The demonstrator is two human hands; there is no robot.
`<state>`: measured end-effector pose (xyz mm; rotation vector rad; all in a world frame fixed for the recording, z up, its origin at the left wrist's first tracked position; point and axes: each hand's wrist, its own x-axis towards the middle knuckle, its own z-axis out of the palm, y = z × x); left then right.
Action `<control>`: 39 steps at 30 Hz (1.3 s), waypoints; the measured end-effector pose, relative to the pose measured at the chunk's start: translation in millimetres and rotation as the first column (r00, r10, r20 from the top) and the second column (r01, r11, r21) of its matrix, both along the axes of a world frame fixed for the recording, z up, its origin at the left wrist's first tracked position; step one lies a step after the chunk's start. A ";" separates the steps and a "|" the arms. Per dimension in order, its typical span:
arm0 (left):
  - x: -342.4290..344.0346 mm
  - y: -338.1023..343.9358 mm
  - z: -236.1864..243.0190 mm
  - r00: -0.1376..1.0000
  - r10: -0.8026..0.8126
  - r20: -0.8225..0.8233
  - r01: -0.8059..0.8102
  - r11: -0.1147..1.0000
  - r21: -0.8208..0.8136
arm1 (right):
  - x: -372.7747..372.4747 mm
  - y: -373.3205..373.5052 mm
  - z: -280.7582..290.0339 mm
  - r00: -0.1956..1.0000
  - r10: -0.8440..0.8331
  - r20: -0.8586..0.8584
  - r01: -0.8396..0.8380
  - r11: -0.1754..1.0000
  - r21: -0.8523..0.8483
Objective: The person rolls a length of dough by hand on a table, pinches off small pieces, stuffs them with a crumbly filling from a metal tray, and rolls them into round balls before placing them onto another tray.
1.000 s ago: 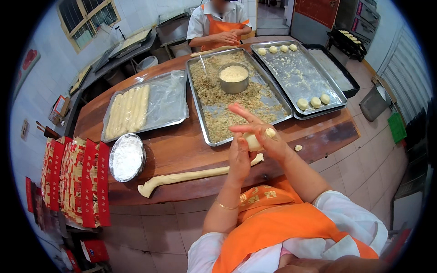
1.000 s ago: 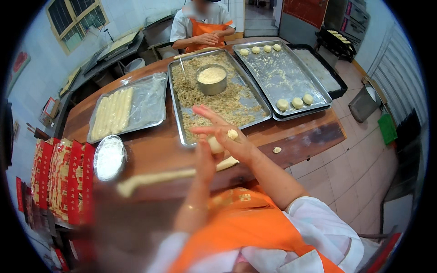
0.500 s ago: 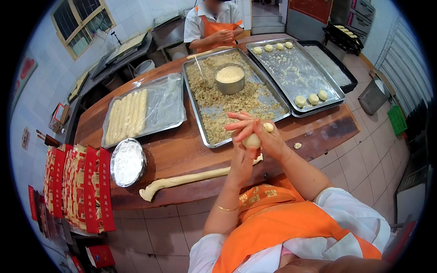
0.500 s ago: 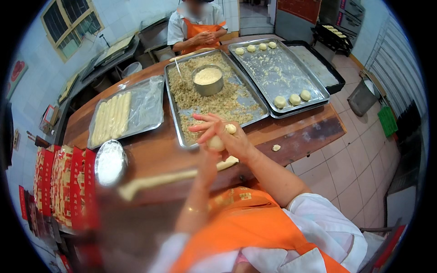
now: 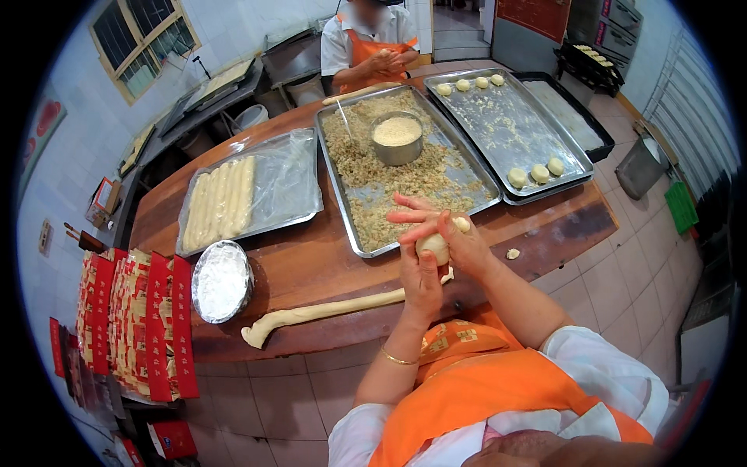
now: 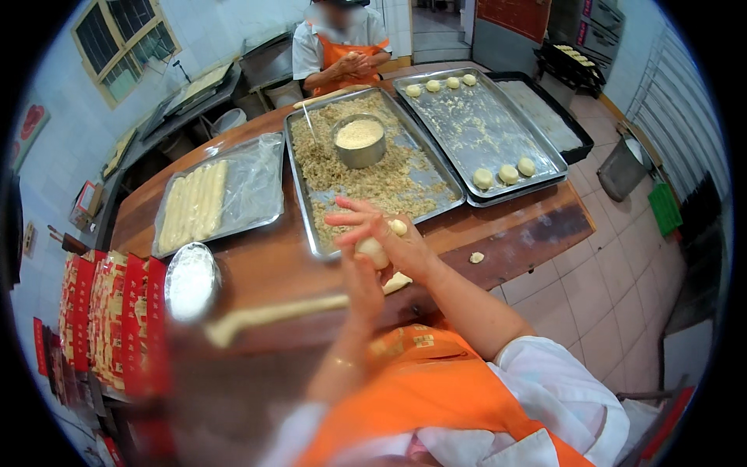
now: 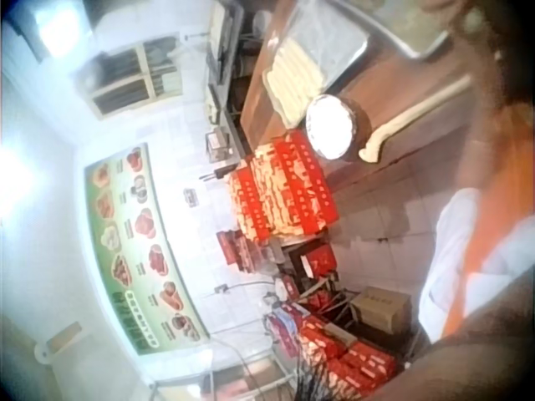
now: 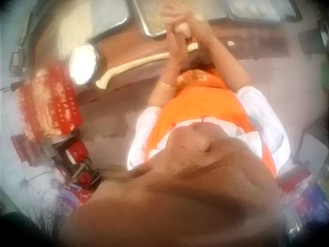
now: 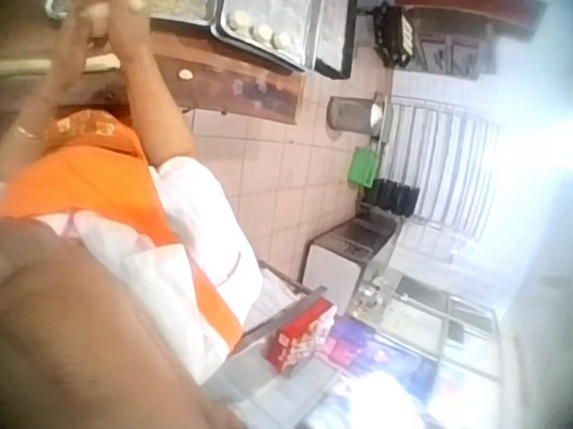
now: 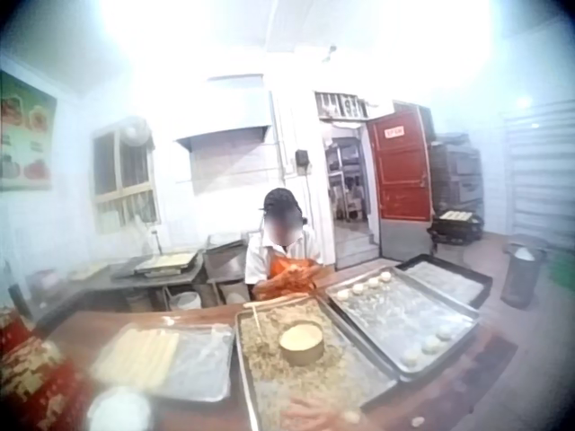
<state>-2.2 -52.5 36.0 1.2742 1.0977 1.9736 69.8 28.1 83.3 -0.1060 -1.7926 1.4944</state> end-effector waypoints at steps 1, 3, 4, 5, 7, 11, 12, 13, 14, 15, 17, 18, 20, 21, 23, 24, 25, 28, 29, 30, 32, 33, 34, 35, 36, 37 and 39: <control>0.2 0.8 -2.5 1.000 0.024 0.017 -0.024 0.999 0.028 | -0.5 0.4 -0.2 1.000 -0.008 0.010 0.008 1.000 -0.007; -1.1 2.0 -7.0 0.995 0.023 0.092 -0.017 0.997 -0.070 | -0.1 1.1 -1.3 0.999 -0.023 0.033 0.024 0.999 -0.024; -1.2 1.8 -7.6 0.991 0.026 0.131 -0.011 0.993 -0.119 | 1.6 1.5 0.7 0.986 -0.140 0.094 0.128 0.983 0.128; -0.8 1.8 -6.7 0.976 0.015 0.219 0.012 0.993 -0.121 | 4.5 2.2 5.3 0.955 -0.263 0.135 0.217 0.934 0.282; -1.4 1.9 7.0 0.921 -0.004 0.391 0.055 0.991 -0.118 | 10.1 0.4 16.9 0.885 -0.421 0.197 0.296 0.837 0.460; -6.4 -0.6 12.1 0.841 -0.038 0.540 0.130 0.983 -0.133 | 17.2 -0.4 30.5 0.835 -0.450 0.316 0.277 0.841 0.465; -5.2 1.5 14.1 0.824 -0.020 0.567 0.106 0.987 -0.119 | 17.4 1.7 32.9 0.838 -0.428 0.337 0.261 0.859 0.441; -4.2 2.7 14.8 0.806 -0.002 0.592 0.081 0.991 -0.106 | 18.5 3.1 36.4 0.837 -0.411 0.361 0.249 0.874 0.417; -6.9 2.8 11.7 0.800 -0.063 0.597 0.131 0.989 -0.071 | 20.5 4.3 40.8 0.835 -0.393 0.385 0.237 0.889 0.392; -13.4 1.8 7.6 0.792 -0.120 0.599 0.178 0.983 -0.039 | 22.5 5.1 44.6 0.833 -0.372 0.409 0.224 0.904 0.364; -20.6 -1.5 4.0 0.724 -0.217 0.655 0.265 0.964 0.027 | 27.7 7.3 53.0 0.817 -0.342 0.464 0.160 0.908 0.388; -21.4 -3.1 9.1 0.663 -0.260 0.702 0.305 0.950 0.064 | 29.7 9.0 55.5 0.806 -0.333 0.489 0.131 0.907 0.400; -20.0 -8.5 20.3 0.638 -0.265 0.723 0.315 0.947 0.068 | 30.9 13.1 53.3 0.834 -0.314 0.453 0.110 0.900 0.422; -17.9 -13.9 26.5 0.679 -0.226 0.698 0.287 0.957 0.031 | 31.9 14.2 52.3 0.847 -0.305 0.436 0.101 0.897 0.431; -19.1 -19.4 28.2 0.745 -0.205 0.635 0.276 0.961 -0.014 | 31.4 13.6 54.3 0.862 -0.306 0.403 0.105 0.887 0.450; -23.4 -22.2 27.9 0.772 -0.221 0.596 0.292 0.956 -0.024 | 30.5 12.6 55.4 0.871 -0.305 0.385 0.106 0.883 0.458; -25.5 -24.0 27.5 0.797 -0.237 0.556 0.307 0.951 -0.035 | 31.2 11.7 56.6 0.873 -0.309 0.377 0.102 0.872 0.479; -27.6 -20.9 14.1 0.848 -0.246 0.469 0.306 0.950 -0.054 | 31.0 9.1 59.0 0.877 -0.314 0.364 0.081 0.843 0.533; -27.3 -18.4 10.2 0.873 -0.200 0.444 0.260 0.963 -0.077 | 30.5 7.1 58.5 0.874 -0.315 0.369 0.073 0.838 0.541; -24.8 -14.1 7.3 0.894 -0.156 0.421 0.215 0.972 -0.098 | 31.2 5.6 58.0 0.870 -0.319 0.377 0.066 0.832 0.550; -21.3 -8.9 6.8 0.904 -0.085 0.420 0.163 0.975 -0.153 | 31.6 4.0 57.3 0.876 -0.317 0.364 0.052 0.811 0.583; -19.0 -7.2 10.7 0.895 -0.061 0.442 0.160 0.969 -0.190 | 33.2 3.3 57.0 0.877 -0.320 0.358 0.048 0.800 0.598; -16.5 -6.2 14.3 0.885 -0.036 0.464 0.158 0.961 -0.227 | 35.0 3.2 55.9 0.883 -0.316 0.346 0.040 0.787 0.616; -13.5 -5.9 17.8 0.875 -0.032 0.484 0.166 0.957 -0.237 | 37.0 3.4 54.1 0.889 -0.312 0.335 0.032 0.773 0.634; -11.7 -6.4 21.7 0.865 -0.026 0.500 0.173 0.953 -0.250 | 38.3 2.9 52.7 0.896 -0.306 0.321 0.027 0.759 0.650; -10.2 -6.5 23.3 0.856 -0.020 0.517 0.181 0.948 -0.262 | 40.4 2.0 52.0 0.892 -0.311 0.327 0.008 0.736 0.677; -12.1 -6.2 11.6 0.874 -0.071 0.481 0.243 0.921 -0.304 | 46.0 -0.5 49.6 0.884 -0.321 0.339 -0.027 0.691 0.723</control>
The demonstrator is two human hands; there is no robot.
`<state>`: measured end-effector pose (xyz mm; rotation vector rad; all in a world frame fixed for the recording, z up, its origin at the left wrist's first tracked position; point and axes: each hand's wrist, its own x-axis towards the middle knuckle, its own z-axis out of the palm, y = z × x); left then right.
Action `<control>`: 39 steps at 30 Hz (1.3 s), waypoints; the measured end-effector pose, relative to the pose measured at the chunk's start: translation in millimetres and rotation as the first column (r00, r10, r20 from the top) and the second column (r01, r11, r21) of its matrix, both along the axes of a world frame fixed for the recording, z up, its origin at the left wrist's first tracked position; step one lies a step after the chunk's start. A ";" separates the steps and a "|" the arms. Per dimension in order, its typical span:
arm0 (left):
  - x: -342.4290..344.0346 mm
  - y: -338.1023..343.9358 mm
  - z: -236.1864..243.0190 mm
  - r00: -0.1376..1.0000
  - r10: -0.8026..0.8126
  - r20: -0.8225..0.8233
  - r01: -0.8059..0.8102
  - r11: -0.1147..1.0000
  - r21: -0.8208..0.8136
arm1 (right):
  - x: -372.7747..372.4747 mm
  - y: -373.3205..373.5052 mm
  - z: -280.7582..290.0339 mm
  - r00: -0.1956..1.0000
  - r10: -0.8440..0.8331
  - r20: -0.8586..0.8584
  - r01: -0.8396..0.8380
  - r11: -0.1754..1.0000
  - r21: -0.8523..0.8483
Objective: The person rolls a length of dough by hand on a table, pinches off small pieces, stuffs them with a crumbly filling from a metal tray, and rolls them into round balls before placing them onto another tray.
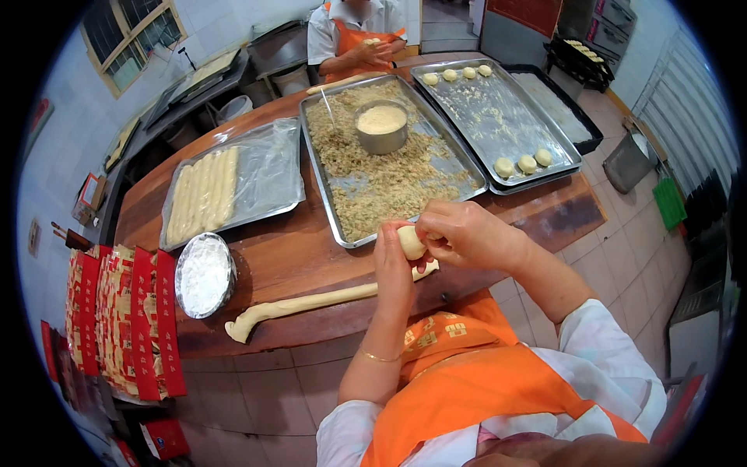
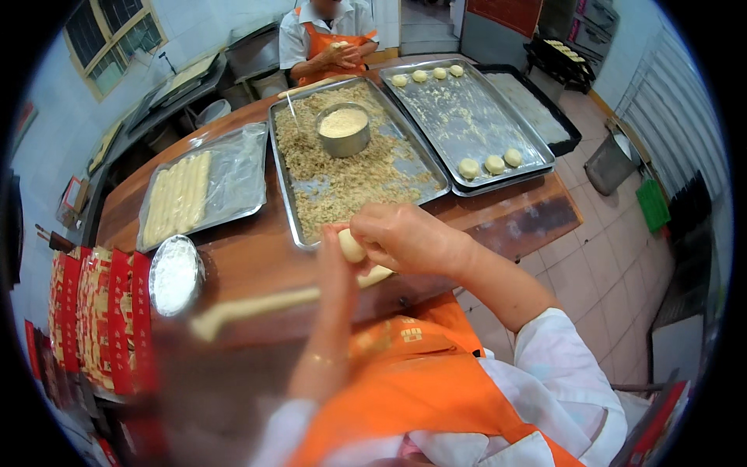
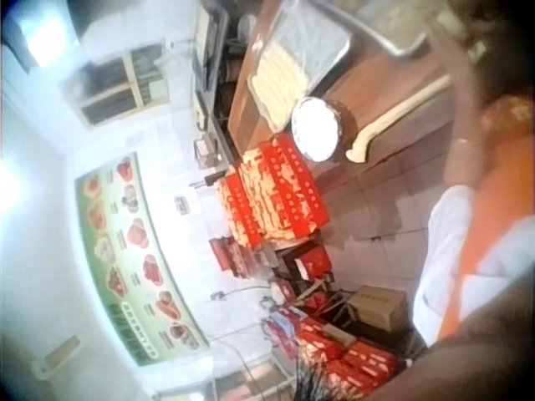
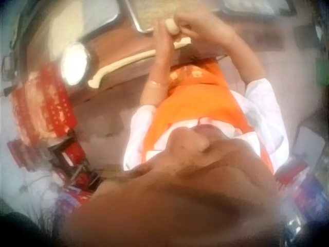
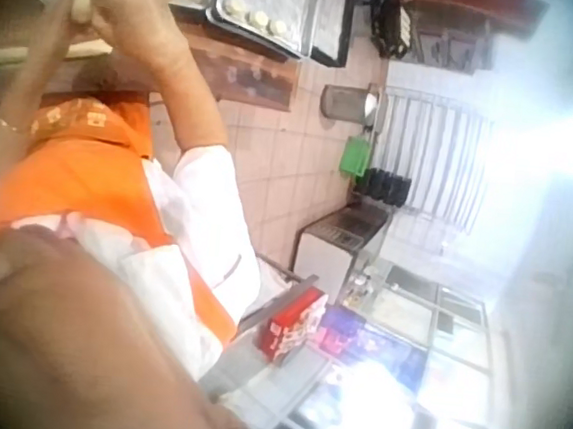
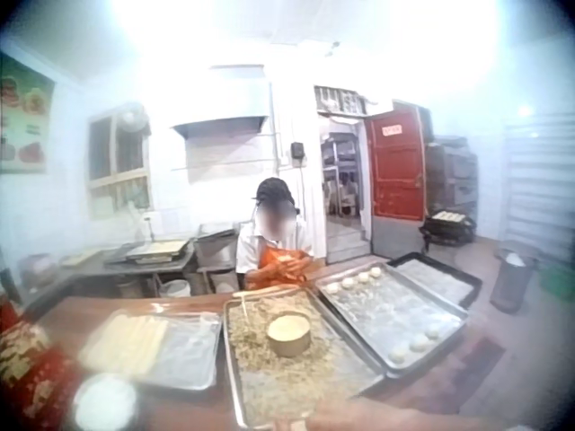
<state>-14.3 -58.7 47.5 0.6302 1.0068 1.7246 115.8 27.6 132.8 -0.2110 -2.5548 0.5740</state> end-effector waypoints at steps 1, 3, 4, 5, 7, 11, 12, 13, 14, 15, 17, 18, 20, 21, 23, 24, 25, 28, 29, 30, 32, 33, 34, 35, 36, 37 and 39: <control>-2.0 -0.2 -6.8 0.999 -0.041 -0.023 0.040 0.999 -0.021 | 2.5 -1.6 -0.1 1.000 -0.010 0.030 0.009 0.999 0.035; -6.1 0.6 -14.3 0.968 -0.211 0.133 0.195 0.973 0.120 | 9.0 -4.8 2.3 0.995 -0.039 0.090 0.029 0.994 0.106; -6.7 0.4 -15.4 0.932 -0.302 0.202 0.263 0.944 0.198 | 13.3 -5.1 2.6 0.993 -0.042 0.114 0.029 0.993 0.113; -4.8 -2.2 -14.7 0.949 -0.286 0.132 0.262 0.950 0.169 | 18.0 -4.7 2.8 0.989 -0.046 0.138 0.029 0.992 0.120; -3.3 -7.1 -1.9 0.964 -0.267 -0.012 0.266 0.958 0.107 | 25.6 -1.9 0.7 0.989 -0.031 0.147 0.012 0.992 0.126; -3.5 0.4 3.9 0.850 -0.390 -0.355 0.429 0.903 0.035 | 43.2 2.0 -9.9 0.997 0.007 0.079 -0.021 0.985 0.171; -1.7 4.4 0.9 0.822 -0.425 -0.379 0.470 0.882 0.032 | 49.0 3.3 -12.4 0.998 -0.001 0.064 -0.011 0.982 0.188; -0.4 9.9 -6.1 0.792 -0.459 -0.402 0.512 0.859 0.028 | 55.1 5.1 -12.3 1.000 0.012 0.001 -0.012 1.000 -0.001; 1.4 14.8 -11.5 0.760 -0.492 -0.425 0.552 0.834 0.022 | 61.6 7.2 -10.7 0.998 0.013 -0.066 -0.026 0.982 -0.188; 5.5 18.9 -14.5 0.757 -0.510 -0.408 0.551 0.834 -0.021 | 69.4 7.5 -10.4 0.991 0.000 -0.131 -0.049 0.929 -0.367; 16.7 26.4 -21.1 0.752 -0.542 -0.374 0.545 0.831 -0.108 | 86.8 11.9 -14.7 0.928 -0.327 -0.176 0.089 0.655 -0.751; 23.9 30.8 -28.3 0.747 -0.492 -0.447 0.505 0.857 -0.101 | 97.0 19.3 -21.7 0.889 -0.433 -0.148 0.192 0.646 -0.738; 37.1 35.6 -48.8 0.719 -0.376 -0.584 0.412 0.908 -0.078 | 111.5 28.3 -52.3 0.832 -0.545 -0.101 0.352 0.659 -0.664; 41.3 37.8 -54.9 0.638 -0.321 -0.700 0.380 0.922 -0.076 | 116.4 32.4 -74.9 0.822 -0.563 -0.082 0.410 0.686 -0.601; 48.3 44.0 -69.3 0.430 -0.198 -0.881 0.334 0.941 -0.048 | 123.9 34.0 -119.0 0.799 -0.597 -0.068 0.508 0.732 -0.453; 49.0 47.5 -80.9 0.377 -0.201 -0.904 0.333 0.940 -0.070 | 124.4 28.1 -140.1 0.793 -0.604 -0.077 0.540 0.755 -0.372; 48.0 49.7 -94.2 0.324 -0.206 -0.923 0.327 0.940 -0.095 | 123.3 21.6 -161.7 0.789 -0.608 -0.082 0.565 0.772 -0.291; 43.8 54.5 -103.5 0.255 -0.288 -0.923 0.344 0.919 -0.192 | 122.3 5.9 -192.3 0.814 -0.582 0.003 0.579 0.810 -0.095; 41.8 55.9 -103.9 0.247 -0.327 -0.912 0.353 0.907 -0.230 | 121.9 2.1 -195.3 0.817 -0.577 0.013 0.577 0.816 -0.030; 38.6 56.3 -108.5 0.349 -0.402 -0.846 0.379 0.887 -0.265 | 120.2 0.6 -196.5 0.811 -0.585 0.020 0.585 0.809 -0.059; 29.8 57.2 -120.4 0.529 -0.529 -0.664 0.432 0.841 -0.325 | 123.3 1.6 -195.0 0.776 -0.627 -0.059 0.620 0.777 -0.112; 33.7 62.7 -111.0 0.564 -0.543 -0.623 0.414 0.838 -0.356 | 126.8 3.9 -189.8 0.749 -0.655 -0.099 0.641 0.755 -0.138; 45.5 76.8 -94.5 0.594 -0.557 -0.581 0.406 0.830 -0.381 | 132.0 8.3 -188.1 0.709 -0.691 -0.144 0.671 0.723 -0.164; 56.5 87.6 -80.1 0.630 -0.562 -0.535 0.388 0.826 -0.410 | 135.3 10.7 -184.4 0.684 -0.708 -0.177 0.681 0.706 -0.193; 66.9 97.5 -75.3 0.559 -0.559 -0.613 0.364 0.829 -0.424 | 138.1 13.2 -180.7 0.659 -0.723 -0.205 0.690 0.690 -0.217; 72.4 105.5 -84.3 0.391 -0.445 -0.805 0.295 0.890 -0.349 | 139.3 13.9 -177.8 0.644 -0.731 -0.225 0.690 0.683 -0.241; 80.5 120.2 -104.7 -0.034 -0.137 -0.990 0.242 0.960 -0.142 | 141.4 13.7 -172.8 0.622 -0.739 -0.259 0.702 0.673 -0.234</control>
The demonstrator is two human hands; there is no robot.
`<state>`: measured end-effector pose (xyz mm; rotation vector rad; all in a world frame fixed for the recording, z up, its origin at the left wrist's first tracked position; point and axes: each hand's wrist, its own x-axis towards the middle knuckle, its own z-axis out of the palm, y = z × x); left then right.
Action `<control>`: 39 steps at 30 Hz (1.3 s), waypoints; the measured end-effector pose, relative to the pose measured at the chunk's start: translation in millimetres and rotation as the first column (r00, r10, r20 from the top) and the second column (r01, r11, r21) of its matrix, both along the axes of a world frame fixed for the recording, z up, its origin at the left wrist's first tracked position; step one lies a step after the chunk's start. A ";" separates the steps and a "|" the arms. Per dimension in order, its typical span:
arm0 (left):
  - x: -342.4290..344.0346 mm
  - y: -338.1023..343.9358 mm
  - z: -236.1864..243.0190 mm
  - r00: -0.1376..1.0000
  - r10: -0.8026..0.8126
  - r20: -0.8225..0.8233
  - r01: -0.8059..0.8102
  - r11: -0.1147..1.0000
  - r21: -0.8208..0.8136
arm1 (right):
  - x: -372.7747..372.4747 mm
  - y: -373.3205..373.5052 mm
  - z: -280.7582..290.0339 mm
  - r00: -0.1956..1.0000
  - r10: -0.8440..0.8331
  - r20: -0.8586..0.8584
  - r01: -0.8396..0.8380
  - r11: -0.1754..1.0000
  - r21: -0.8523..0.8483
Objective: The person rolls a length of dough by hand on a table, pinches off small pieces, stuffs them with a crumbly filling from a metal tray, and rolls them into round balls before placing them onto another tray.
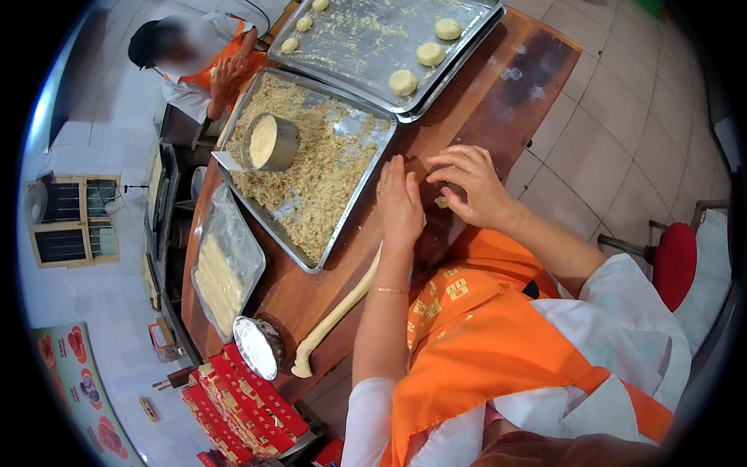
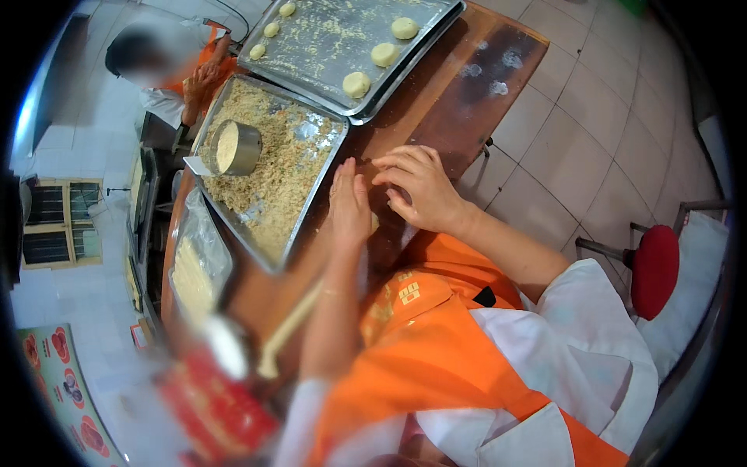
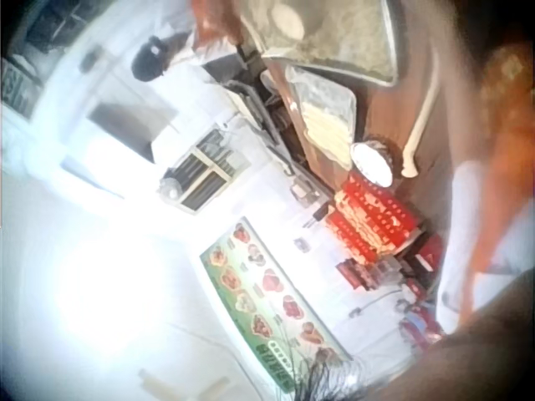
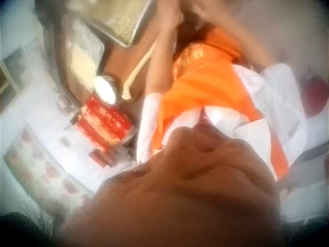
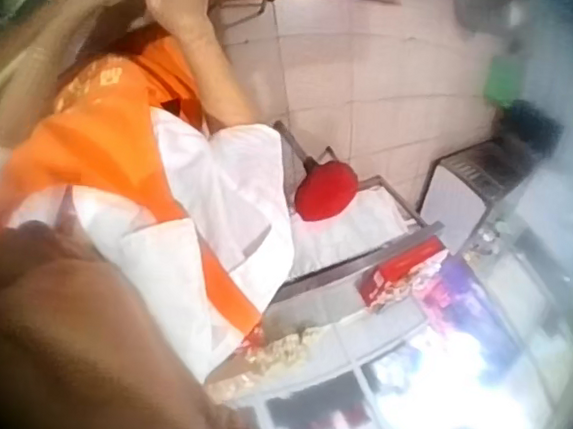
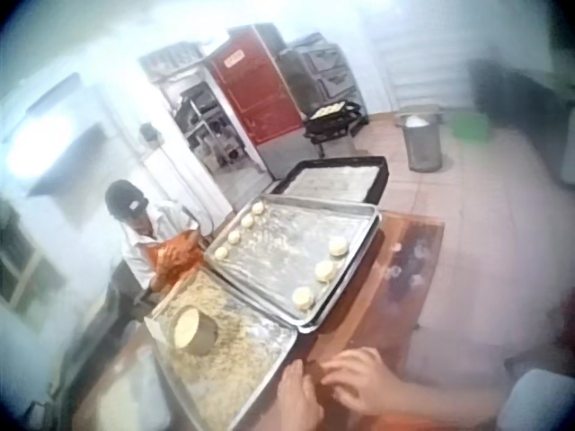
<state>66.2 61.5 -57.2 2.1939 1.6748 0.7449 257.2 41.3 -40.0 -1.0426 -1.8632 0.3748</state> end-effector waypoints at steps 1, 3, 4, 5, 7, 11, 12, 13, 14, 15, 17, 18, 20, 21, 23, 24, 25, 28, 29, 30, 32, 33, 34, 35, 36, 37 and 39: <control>-0.1 2.3 -5.4 0.989 -0.009 -0.146 0.003 0.999 -0.038 | 1.7 -0.7 1.3 1.000 -0.013 -0.007 0.013 1.000 0.004; -2.6 2.6 -10.3 0.977 -0.016 -0.212 0.009 0.999 -0.031 | 5.3 -2.1 -2.8 0.999 -0.028 -0.025 0.028 1.000 -0.003; -3.2 2.2 -10.5 0.969 -0.019 -0.244 0.012 0.999 -0.029 | 6.9 -2.2 -6.4 0.999 -0.030 -0.035 0.030 0.999 -0.013; -2.6 3.0 -10.9 0.965 -0.036 -0.260 0.024 0.999 -0.046 | 8.0 -3.2 -10.0 0.998 -0.031 -0.046 0.030 0.999 -0.023; 0.2 4.8 -9.8 0.947 -0.051 -0.317 0.042 0.999 -0.033 | 7.7 -3.2 -18.1 0.998 -0.022 -0.057 0.020 0.999 -0.043; -0.1 5.5 -10.2 0.941 -0.068 -0.331 0.050 0.997 -0.063 | 7.8 -5.4 -19.9 0.999 0.002 -0.041 -0.005 0.997 -0.077; -0.7 5.8 -10.3 0.941 -0.065 -0.332 0.047 0.997 -0.063 | 8.0 -4.8 -19.0 0.999 0.004 -0.039 -0.007 0.997 -0.079; -1.3 5.8 -10.9 0.941 -0.062 -0.333 0.044 0.997 -0.063 | 8.4 -4.4 -18.1 0.999 0.006 -0.038 -0.009 0.997 -0.080; -1.8 5.2 -11.8 0.941 -0.060 -0.334 0.041 0.997 -0.063 | 8.7 -4.7 -17.3 0.999 0.007 -0.036 -0.010 0.997 -0.082; -2.4 6.2 -11.9 0.943 -0.057 -0.328 0.038 0.997 -0.063 | 8.7 -3.8 -15.3 0.999 0.002 -0.035 -0.004 0.997 -0.073; -5.1 6.9 -14.5 0.948 -0.051 -0.314 0.032 0.997 -0.064 | 7.7 -3.8 -12.7 0.999 -0.009 -0.032 0.007 0.999 -0.054; -5.2 8.5 -13.6 0.947 -0.048 -0.317 0.028 0.997 -0.066 | 6.9 -2.8 -9.5 0.999 0.006 -0.031 -0.008 0.999 -0.052; -5.7 9.2 -12.6 0.946 -0.040 -0.321 0.018 0.997 -0.070 | 4.6 -6.0 -2.2 0.999 0.037 -0.029 -0.038 0.998 -0.048; -6.2 12.0 -10.3 0.950 -0.059 -0.308 0.044 0.997 -0.057 | 4.4 -8.4 1.6 0.999 0.033 -0.023 -0.033 0.999 -0.024; -11.4 6.1 -4.6 0.967 -0.044 -0.250 0.039 0.999 -0.027 | 4.2 -12.2 9.9 1.000 0.029 -0.013 -0.029 0.999 0.025; -11.4 0.1 0.1 0.975 -0.047 -0.218 0.045 0.999 -0.013 | 7.7 -10.6 10.0 0.999 0.031 -0.014 -0.030 0.999 0.021; -11.8 -12.9 1.8 0.982 -0.055 -0.182 0.053 0.998 -0.018 | 11.6 -14.4 7.0 0.999 0.030 -0.013 -0.030 1.000 -0.002; -13.5 -48.8 7.8 0.996 -0.053 -0.066 0.052 0.998 -0.019 | 16.8 -20.3 -2.1 1.000 0.024 -0.001 -0.024 0.999 -0.042; -11.9 -55.3 9.1 0.987 -0.090 -0.132 0.095 0.995 0.034 | 16.0 -22.0 -3.6 1.000 0.030 0.009 -0.029 0.998 -0.056; -15.1 -59.8 8.4 0.998 -0.051 -0.045 0.051 0.999 -0.001 | 11.5 -22.8 -1.1 0.999 0.047 0.011 -0.046 0.997 -0.069; -24.5 -62.4 -3.6 0.992 0.028 0.126 -0.019 0.997 -0.075 | 3.2 -21.7 7.7 0.994 0.109 -0.004 -0.109 0.990 -0.087; -22.5 -56.1 -4.6 0.916 0.132 0.380 -0.108 0.991 -0.083 | 0.6 -20.4 11.7 0.992 0.129 -0.009 -0.129 0.987 -0.096; -26.4 -55.0 -3.5 0.632 0.186 0.752 0.019 0.967 -0.256 | -3.4 -18.6 16.2 0.987 0.157 -0.042 -0.161 0.981 -0.111; -32.0 -54.8 -1.8 0.214 0.293 0.932 0.219 0.915 -0.338 | -9.0 -16.2 21.7 0.981 0.182 -0.074 -0.190 0.974 -0.124; -28.6 -52.7 11.6 -0.229 0.435 0.871 0.441 0.844 -0.306 | -12.7 -11.8 25.0 0.974 0.200 -0.102 -0.213 0.967 -0.141; -24.3 -50.8 24.6 -0.266 0.445 0.855 0.470 0.834 -0.288 | -14.3 -6.4 37.2 0.965 0.261 -0.035 -0.263 0.960 -0.092; -17.6 -53.7 31.5 -0.295 0.480 0.826 0.435 0.837 -0.331 | -28.0 0.0 43.9 0.945 0.325 0.044 -0.325 0.946 -0.025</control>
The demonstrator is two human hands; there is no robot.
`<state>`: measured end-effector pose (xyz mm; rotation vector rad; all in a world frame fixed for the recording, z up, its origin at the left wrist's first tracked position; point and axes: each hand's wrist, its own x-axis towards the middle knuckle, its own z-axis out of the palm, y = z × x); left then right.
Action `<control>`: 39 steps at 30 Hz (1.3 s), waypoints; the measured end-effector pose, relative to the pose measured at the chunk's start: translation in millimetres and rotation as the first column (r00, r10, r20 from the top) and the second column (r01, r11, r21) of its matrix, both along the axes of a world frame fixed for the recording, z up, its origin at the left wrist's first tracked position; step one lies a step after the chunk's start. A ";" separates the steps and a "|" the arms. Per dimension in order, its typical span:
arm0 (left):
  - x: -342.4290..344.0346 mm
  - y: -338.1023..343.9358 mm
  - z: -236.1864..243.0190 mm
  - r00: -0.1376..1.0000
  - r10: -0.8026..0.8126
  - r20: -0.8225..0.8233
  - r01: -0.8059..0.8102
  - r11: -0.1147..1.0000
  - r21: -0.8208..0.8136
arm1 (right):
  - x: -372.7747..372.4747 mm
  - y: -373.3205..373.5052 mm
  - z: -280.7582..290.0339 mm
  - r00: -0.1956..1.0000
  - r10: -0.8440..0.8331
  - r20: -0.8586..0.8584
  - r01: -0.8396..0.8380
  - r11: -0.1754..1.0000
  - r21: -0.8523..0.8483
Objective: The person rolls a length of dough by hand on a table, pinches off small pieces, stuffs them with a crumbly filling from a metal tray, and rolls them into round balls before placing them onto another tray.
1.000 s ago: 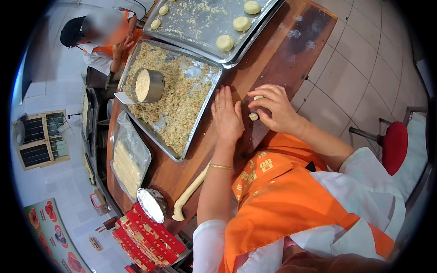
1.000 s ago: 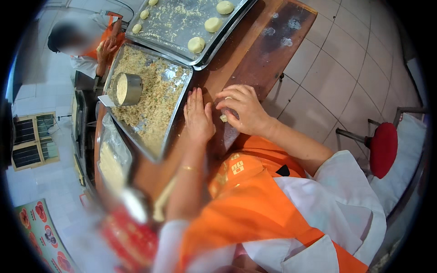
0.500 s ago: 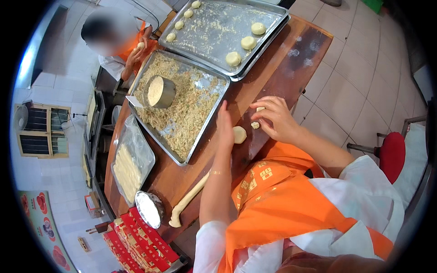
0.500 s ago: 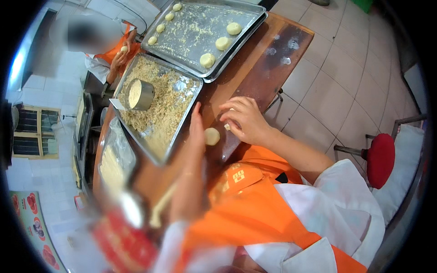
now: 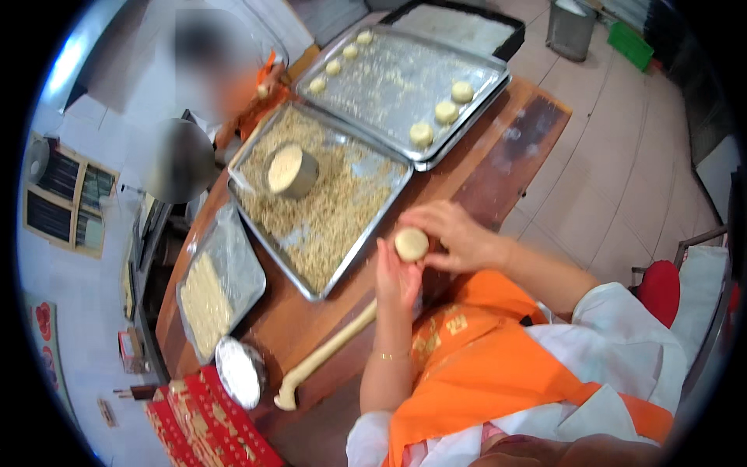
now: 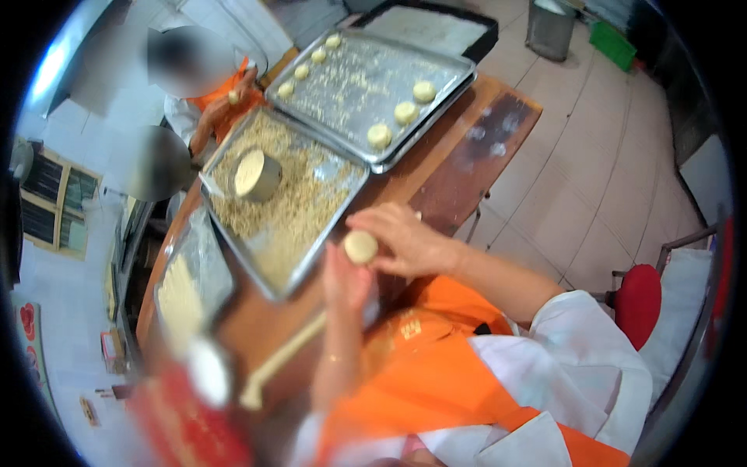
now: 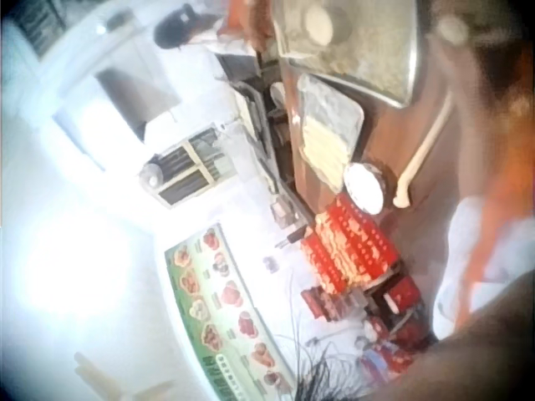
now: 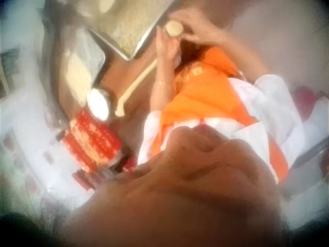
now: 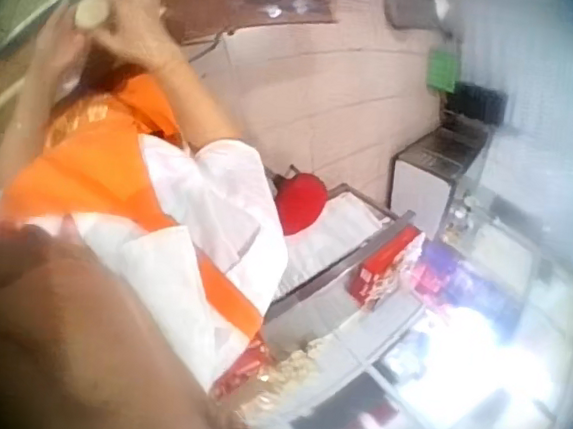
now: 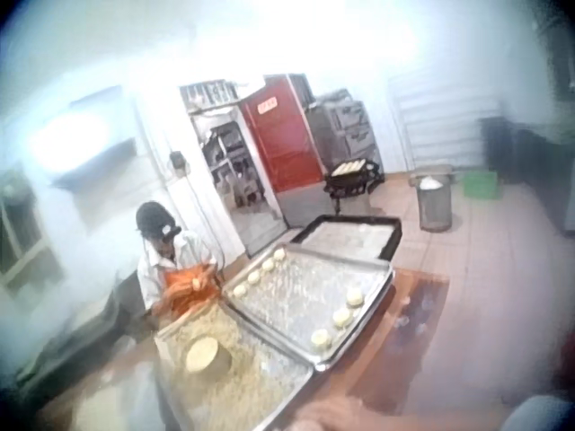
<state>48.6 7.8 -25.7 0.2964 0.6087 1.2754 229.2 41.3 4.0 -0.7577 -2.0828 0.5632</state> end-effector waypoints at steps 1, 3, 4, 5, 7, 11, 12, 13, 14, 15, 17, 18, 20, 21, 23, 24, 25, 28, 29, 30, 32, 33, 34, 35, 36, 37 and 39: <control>0.5 -1.4 -3.0 0.999 0.034 0.001 -0.034 0.999 -0.033 | -5.4 2.8 5.4 0.999 0.036 0.026 -0.038 0.997 0.068; 5.1 -4.7 2.4 0.999 0.051 -0.019 -0.052 0.999 -0.016 | -9.7 10.1 7.4 0.973 0.147 0.178 -0.160 0.986 0.057; 2.4 -3.9 3.4 1.000 -0.006 0.005 0.006 0.999 0.044 | -9.7 12.2 13.8 0.957 0.202 0.207 -0.201 0.979 -0.025; -1.6 -1.2 4.1 0.998 -0.065 0.026 0.062 0.993 0.102 | -5.4 18.6 17.5 0.962 0.218 0.166 -0.213 0.976 -0.045; -5.4 3.8 3.5 0.997 -0.078 -0.025 0.080 0.987 0.137 | -2.5 33.5 16.9 0.961 0.265 0.078 -0.257 0.962 -0.094; -6.5 7.9 30.7 0.957 0.042 -0.286 -0.005 0.991 0.130 | 48.4 103.5 11.6 1.000 -0.022 0.001 0.022 0.970 -0.242; -14.8 0.5 29.2 0.936 0.092 -0.339 -0.038 0.986 0.163 | 61.7 126.4 14.4 0.996 -0.092 -0.005 0.087 0.958 -0.274; -19.9 -1.2 28.5 0.915 0.132 -0.381 -0.054 0.976 0.209 | 82.1 153.1 23.6 0.984 -0.179 -0.003 0.170 0.941 -0.293; -24.6 -4.8 28.5 0.906 0.145 -0.397 -0.073 0.979 0.191 | 103.8 182.0 21.3 0.953 -0.287 0.093 0.301 0.926 -0.228; -30.4 -8.9 28.8 0.895 0.162 -0.416 -0.094 0.980 0.178 | 124.2 212.7 14.4 0.903 -0.392 0.176 0.418 0.896 -0.149; -39.3 -9.4 27.9 0.881 0.191 -0.434 -0.123 0.976 0.180 | 166.8 260.6 3.1 0.778 -0.538 0.325 0.594 0.799 -0.099; -42.5 -10.6 25.0 0.875 0.216 -0.432 -0.145 0.971 0.193 | 178.6 278.3 -2.6 0.753 -0.540 0.376 0.611 0.786 -0.093; -42.1 -11.0 27.1 0.859 0.273 -0.433 -0.213 0.960 0.181 | 196.9 304.0 -6.7 0.690 -0.543 0.478 0.646 0.760 -0.068; -47.1 -10.4 21.8 0.855 0.284 -0.435 -0.225 0.957 0.183 | 196.9 311.9 -7.9 0.680 -0.525 0.512 0.648 0.757 -0.085; -57.5 -7.9 10.5 0.846 0.302 -0.439 -0.242 0.952 0.189 | 197.0 325.5 -11.4 0.655 -0.491 0.575 0.659 0.743 -0.117; -56.1 -6.5 10.4 0.842 0.335 -0.422 -0.279 0.941 0.191 | 199.0 331.3 -14.3 0.648 -0.476 0.595 0.651 0.752 -0.107; -56.5 -4.2 8.6 0.849 0.332 -0.410 -0.281 0.942 0.182 | 201.0 336.4 -17.5 0.639 -0.462 0.615 0.643 0.760 -0.097; -57.4 -0.4 5.5 0.860 0.329 -0.390 -0.296 0.944 0.143 | 200.0 345.5 -27.7 0.599 -0.460 0.656 0.654 0.753 -0.070; -56.2 -0.1 6.0 0.862 0.324 -0.390 -0.301 0.946 0.120 | 198.8 348.0 -30.5 0.582 -0.465 0.667 0.664 0.745 -0.060; -55.4 2.0 6.1 0.867 0.310 -0.391 -0.298 0.950 0.093 | 201.5 349.9 -30.4 0.592 -0.465 0.658 0.646 0.762 -0.043; -55.9 6.4 3.2 0.878 0.300 -0.373 -0.286 0.954 0.093 | 207.4 355.9 -28.4 0.612 -0.465 0.640 0.608 0.794 -0.006; -55.3 4.1 0.6 0.879 0.312 -0.360 -0.300 0.950 0.092 | 198.9 360.4 -25.8 0.643 -0.490 0.589 0.623 0.782 -0.029; -53.4 4.9 1.4 0.881 0.308 -0.359 -0.301 0.951 0.075 | 192.9 363.9 -20.8 0.663 -0.522 0.536 0.644 0.763 -0.054; -51.4 5.2 4.4 0.883 0.304 -0.357 -0.304 0.951 0.057 | 186.2 367.3 -16.0 0.680 -0.553 0.482 0.662 0.745 -0.080; -50.6 8.0 7.2 0.885 0.299 -0.357 -0.302 0.952 0.047 | 182.0 371.4 -12.7 0.650 -0.539 0.535 0.655 0.755 -0.035; -52.3 9.9 4.6 0.887 0.284 -0.364 -0.286 0.957 0.048 | 183.6 376.0 -15.0 0.636 -0.524 0.566 0.651 0.758 -0.030; -58.1 10.3 -0.6 0.886 0.259 -0.385 -0.262 0.964 0.043 | 178.7 381.2 -19.8 0.612 -0.483 0.626 0.637 0.770 -0.029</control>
